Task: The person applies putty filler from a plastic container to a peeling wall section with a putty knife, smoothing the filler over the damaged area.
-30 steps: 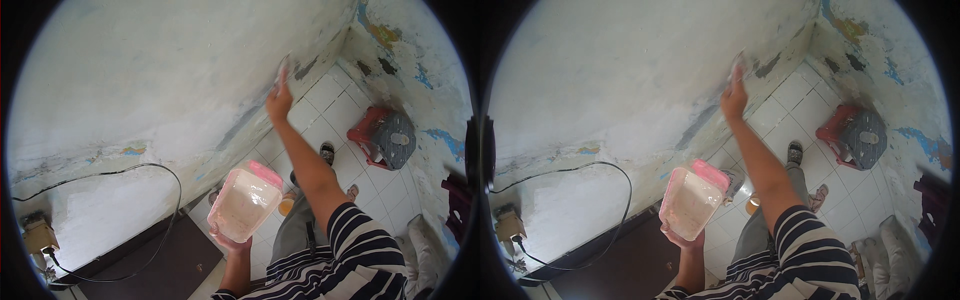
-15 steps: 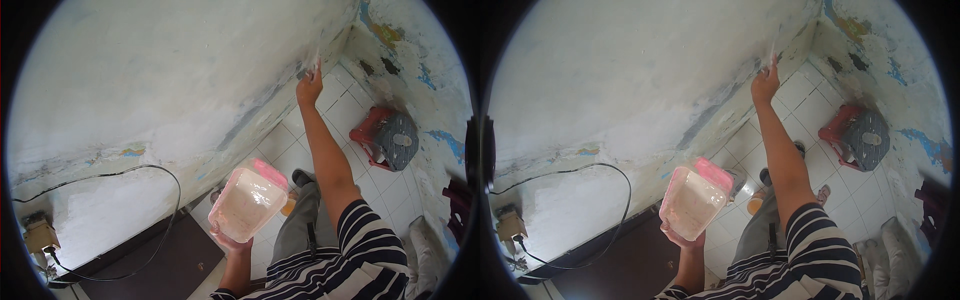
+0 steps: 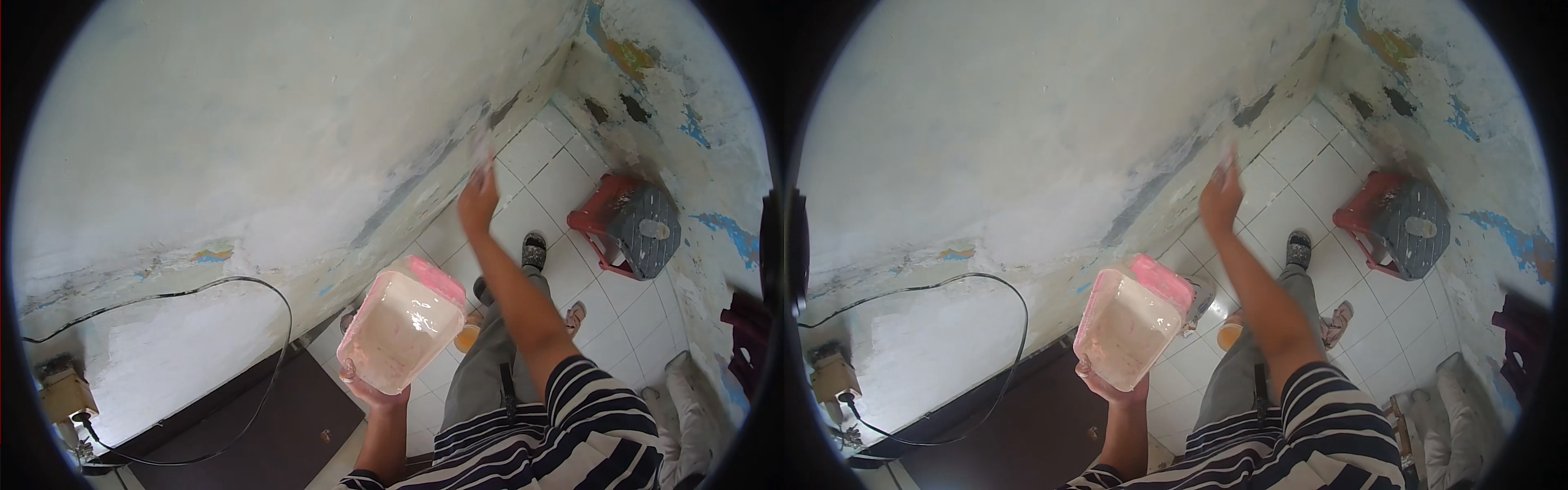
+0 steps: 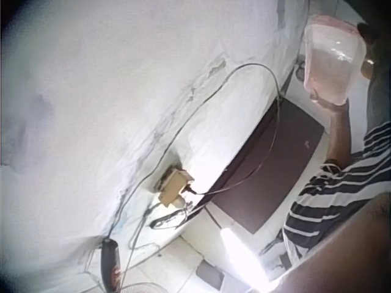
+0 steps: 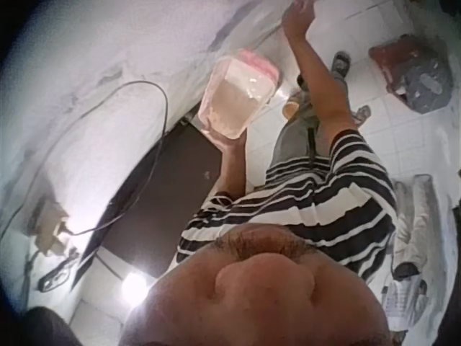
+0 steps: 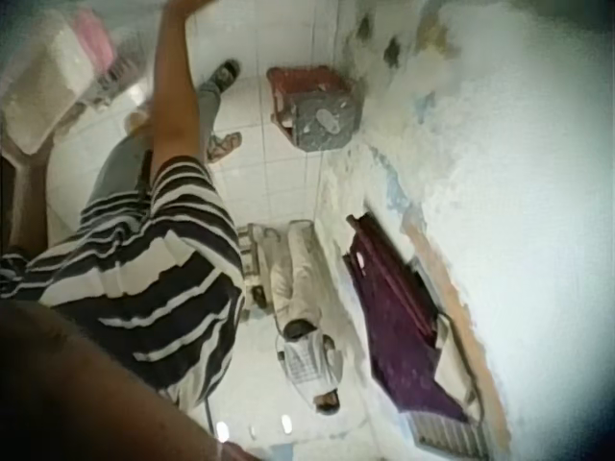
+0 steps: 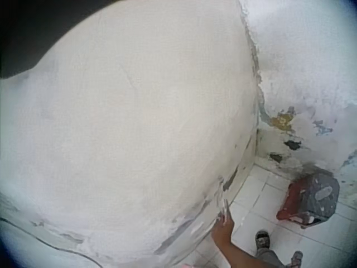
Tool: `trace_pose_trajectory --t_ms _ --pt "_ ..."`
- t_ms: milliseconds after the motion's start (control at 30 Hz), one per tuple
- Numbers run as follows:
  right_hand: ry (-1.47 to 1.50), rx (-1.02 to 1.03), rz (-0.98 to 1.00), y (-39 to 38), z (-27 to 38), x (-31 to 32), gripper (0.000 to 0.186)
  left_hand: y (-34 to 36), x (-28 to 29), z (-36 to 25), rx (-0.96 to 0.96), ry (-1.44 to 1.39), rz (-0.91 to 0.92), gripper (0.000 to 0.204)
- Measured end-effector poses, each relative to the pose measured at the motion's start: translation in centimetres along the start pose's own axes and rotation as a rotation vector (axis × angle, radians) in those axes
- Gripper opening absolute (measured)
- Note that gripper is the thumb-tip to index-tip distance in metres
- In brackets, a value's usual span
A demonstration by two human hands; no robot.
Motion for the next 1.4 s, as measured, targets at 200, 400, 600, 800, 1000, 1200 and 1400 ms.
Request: trace_pose_trajectory --t_ms 200,400,600,800,1000,1200,1400 --pt "-0.003 -0.09 0.031 9.5 0.5 -2.5 0.057 -0.4 1.2 0.1 -0.011 0.0 -0.062 0.082" --pt "0.154 0.198 0.239 -7.6 6.9 -5.7 0.061 -0.6 1.1 -0.3 0.01 0.021 -0.043 0.089" --pt "0.063 -0.075 0.237 -7.3 2.3 -2.5 0.056 0.2 1.6 -0.8 -0.014 -0.012 -0.032 0.083" --pt "-0.06 0.132 -0.049 9.8 3.2 -1.4 0.056 0.4 1.9 -0.2 0.0 -0.038 -0.019 0.082" --pt "0.061 0.385 0.213 -4.9 9.4 -7.5 0.058 -0.7 2.3 0.1 0.031 -0.023 -0.037 0.081" --pt "0.305 -0.002 0.416 -14.4 5.6 -5.3 0.053 -1.1 2.0 0.0 0.032 -0.028 -0.006 0.08" --pt "-0.046 0.23 -0.123 5.0 7.0 -0.3 0.059 -1.4 1.9 0.0 0.011 0.006 -0.046 0.088"
Point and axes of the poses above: each hand's wrist, its own y-axis towards the middle knuckle, its own x-axis out of the back of the hand, z = x × y, the point moved 8 cm from there along y, towards the middle knuckle, and after that the axes turned 12 degrees about x, right-handed, at the moved point
